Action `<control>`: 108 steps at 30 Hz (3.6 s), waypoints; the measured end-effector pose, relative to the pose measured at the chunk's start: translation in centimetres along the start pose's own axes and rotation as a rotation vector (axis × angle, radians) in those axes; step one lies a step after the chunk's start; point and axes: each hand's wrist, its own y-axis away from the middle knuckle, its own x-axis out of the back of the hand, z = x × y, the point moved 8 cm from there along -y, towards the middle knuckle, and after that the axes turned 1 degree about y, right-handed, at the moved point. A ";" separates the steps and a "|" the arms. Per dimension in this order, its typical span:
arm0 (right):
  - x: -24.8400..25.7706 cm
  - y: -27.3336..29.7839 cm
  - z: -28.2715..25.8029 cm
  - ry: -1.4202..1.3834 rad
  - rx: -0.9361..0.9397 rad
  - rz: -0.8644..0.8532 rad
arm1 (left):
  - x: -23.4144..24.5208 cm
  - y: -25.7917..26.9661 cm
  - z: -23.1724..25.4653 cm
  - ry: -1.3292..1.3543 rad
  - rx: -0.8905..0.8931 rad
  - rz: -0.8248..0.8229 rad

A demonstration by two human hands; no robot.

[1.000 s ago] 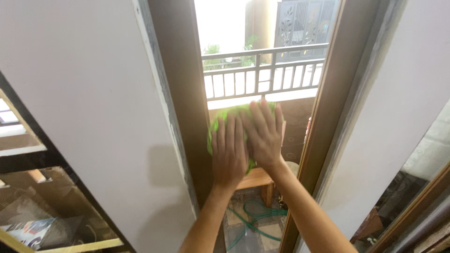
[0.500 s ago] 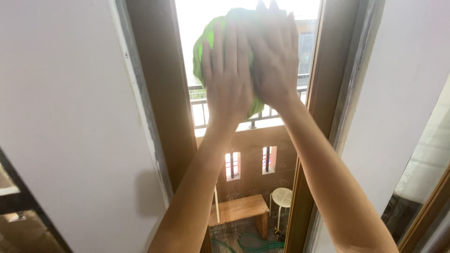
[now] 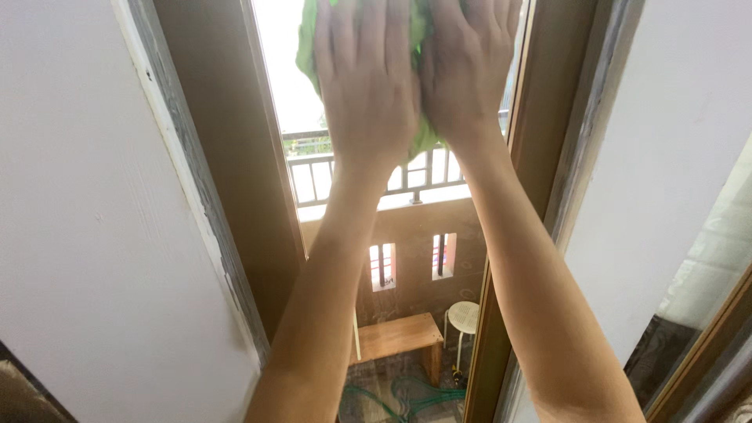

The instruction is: The person sprays a cleaning solution onto a vertical window frame and wipes it with a green cloth. They repeat this process, moving from the top to the bottom of the frame and then cleaning the adjacent glass pane.

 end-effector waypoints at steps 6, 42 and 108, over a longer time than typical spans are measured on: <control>2.3 6.1 -1.7 0.079 -0.055 0.008 | 0.3 7.0 2.4 0.079 0.091 -0.122; 9.5 15.8 1.4 0.207 -0.081 -0.444 | -3.4 16.2 12.9 -0.131 0.087 -0.468; 10.7 37.1 -10.9 0.094 -0.183 -0.541 | 2.1 40.2 9.7 0.087 0.036 -0.604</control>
